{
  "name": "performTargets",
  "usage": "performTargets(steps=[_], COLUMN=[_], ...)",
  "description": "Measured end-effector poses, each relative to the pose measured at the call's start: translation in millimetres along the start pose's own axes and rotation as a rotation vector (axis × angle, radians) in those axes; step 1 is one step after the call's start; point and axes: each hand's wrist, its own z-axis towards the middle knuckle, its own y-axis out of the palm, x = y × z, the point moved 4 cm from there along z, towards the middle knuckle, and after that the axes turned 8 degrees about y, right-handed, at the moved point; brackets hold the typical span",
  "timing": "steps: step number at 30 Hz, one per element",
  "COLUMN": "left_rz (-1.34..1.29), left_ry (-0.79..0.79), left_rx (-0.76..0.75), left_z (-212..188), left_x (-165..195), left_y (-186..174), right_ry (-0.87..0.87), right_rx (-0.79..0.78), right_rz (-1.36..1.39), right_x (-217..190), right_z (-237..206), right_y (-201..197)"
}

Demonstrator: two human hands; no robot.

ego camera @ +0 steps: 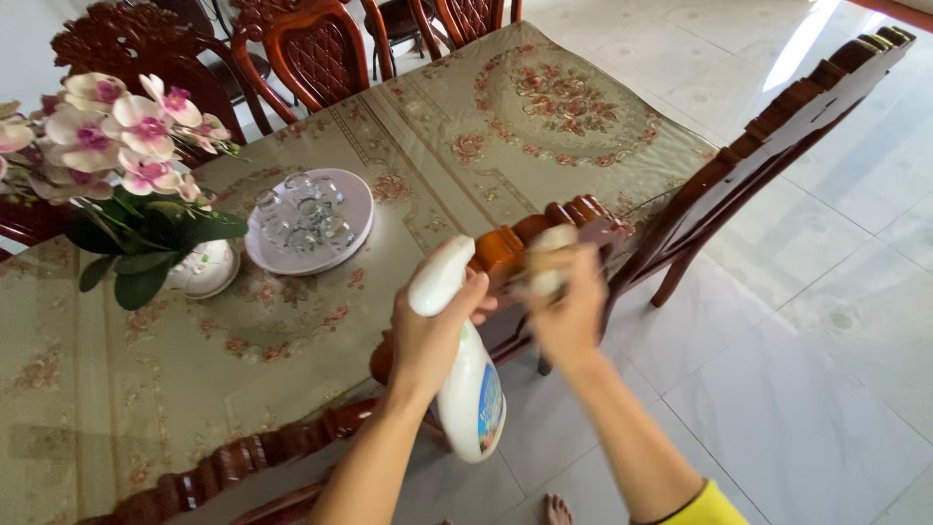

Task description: The person sprays cleaning liquid onto the carved wooden backs of dining chairs and wipes them with a cloth, moving around the dining table to treat each chair back in turn.

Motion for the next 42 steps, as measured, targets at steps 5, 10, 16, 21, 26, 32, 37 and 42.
performTargets(steps=[5,10,16,21,26,32,37,42], left_rz=[-0.055,-0.065,0.01,-0.022,-0.011,-0.003,0.171,0.349], left_ry=[-0.039,-0.089,-0.149,-0.124,-0.112,0.019,0.184,0.18], left_rx=[0.122,0.193,0.206,0.223,0.243,0.253,0.243,0.474], left_z=[8.8,2.8,12.2,18.2,19.6,22.4,21.9,34.6], left_x=[-10.4,-7.5,-6.9,-13.4,-14.3,-5.1,2.2,-1.2], left_y=[13.0,21.6,22.0,19.4,20.1,32.4,55.4,64.7], right_ry=[-0.177,0.132,0.152,0.134,0.37,0.484,0.085,0.197], right_rx=[-0.116,-0.042,-0.417,-0.674,-0.787,-0.888,-1.309,-1.668], right_rz=[0.017,0.071,0.074,-0.156,-0.386,-0.473,-0.363,0.071], right_x=[20.2,72.6,42.5,7.0,-6.1,-2.0,43.9,102.7], right_z=[-6.6,60.0,123.9,158.8,157.7,172.8,197.0,203.2], right_y=[3.9,-44.9,-50.5,-9.5,-12.3,-10.5,65.6,108.6])
